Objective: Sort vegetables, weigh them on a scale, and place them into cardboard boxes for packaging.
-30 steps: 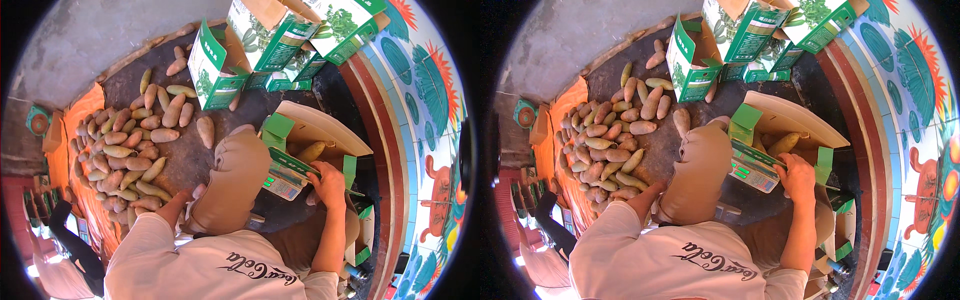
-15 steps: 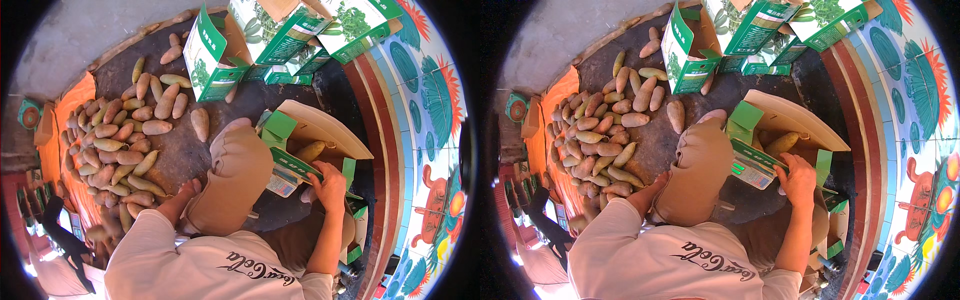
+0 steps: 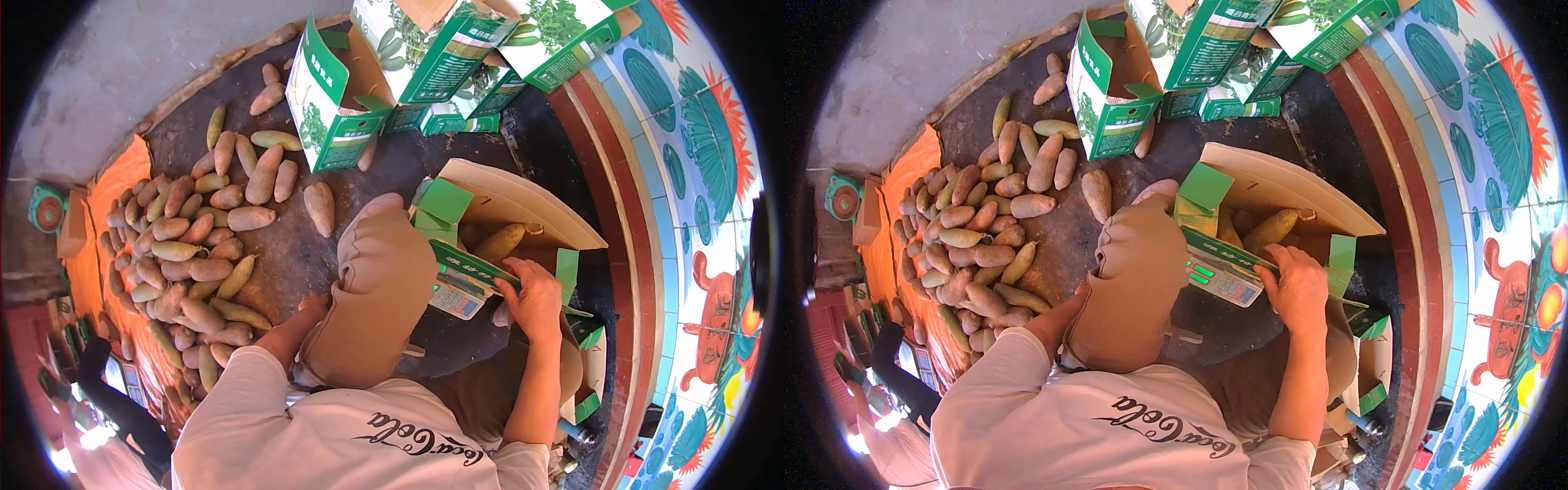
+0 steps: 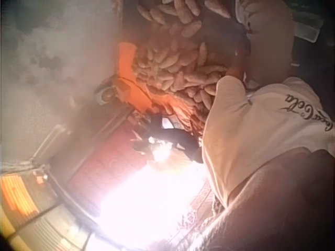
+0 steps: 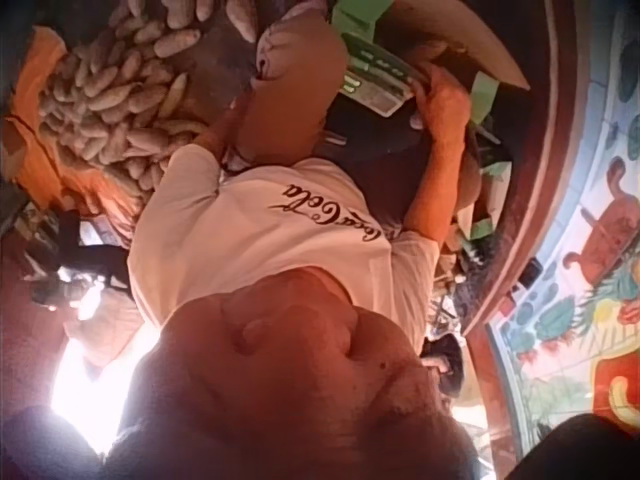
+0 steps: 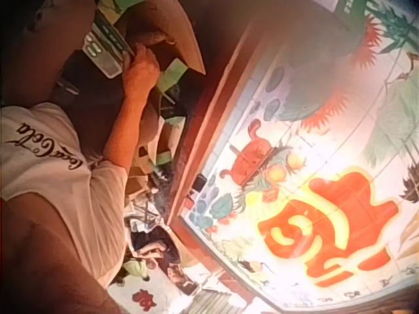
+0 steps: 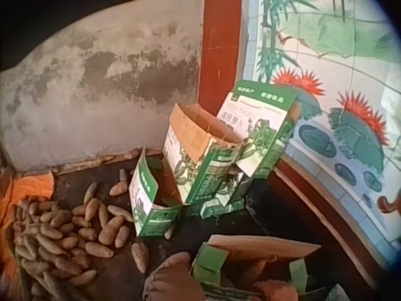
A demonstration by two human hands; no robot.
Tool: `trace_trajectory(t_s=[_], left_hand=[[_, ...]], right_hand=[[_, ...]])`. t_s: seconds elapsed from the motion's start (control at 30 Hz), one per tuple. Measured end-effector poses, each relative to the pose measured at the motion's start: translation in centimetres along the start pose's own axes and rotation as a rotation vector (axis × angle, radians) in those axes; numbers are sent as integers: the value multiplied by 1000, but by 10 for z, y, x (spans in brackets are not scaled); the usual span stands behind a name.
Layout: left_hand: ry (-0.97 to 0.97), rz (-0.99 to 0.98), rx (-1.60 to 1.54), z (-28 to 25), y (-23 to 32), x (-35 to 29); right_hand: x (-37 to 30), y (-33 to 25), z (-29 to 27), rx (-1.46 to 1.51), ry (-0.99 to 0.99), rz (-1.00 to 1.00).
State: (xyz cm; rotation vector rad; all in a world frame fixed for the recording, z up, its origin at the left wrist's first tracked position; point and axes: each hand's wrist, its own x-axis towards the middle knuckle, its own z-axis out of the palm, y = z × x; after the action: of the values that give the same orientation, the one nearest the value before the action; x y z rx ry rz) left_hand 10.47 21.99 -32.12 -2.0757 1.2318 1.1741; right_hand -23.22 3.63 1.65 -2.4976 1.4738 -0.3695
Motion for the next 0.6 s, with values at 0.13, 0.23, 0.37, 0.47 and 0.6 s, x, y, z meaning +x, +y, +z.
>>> trace_trajectory(t_s=[0.13, 0.23, 0.37, 0.47, 0.6], left_hand=[[14, 56, 96, -12, -9, -10], [52, 56, 82, -11, -16, -18], [103, 69, 63, -12, -24, -23], [142, 87, 51, -2, -48, -35], [199, 108, 44, 1, -51, -40]], right_hand=[[-1, 0, 0, 6, -8, 1], [-2, 1, 1, 17, -19, 9], [-4, 1, 1, 21, -30, -3], [-9, 3, 1, 12, -30, -21], [-15, 9, 3, 0, -11, -27]])
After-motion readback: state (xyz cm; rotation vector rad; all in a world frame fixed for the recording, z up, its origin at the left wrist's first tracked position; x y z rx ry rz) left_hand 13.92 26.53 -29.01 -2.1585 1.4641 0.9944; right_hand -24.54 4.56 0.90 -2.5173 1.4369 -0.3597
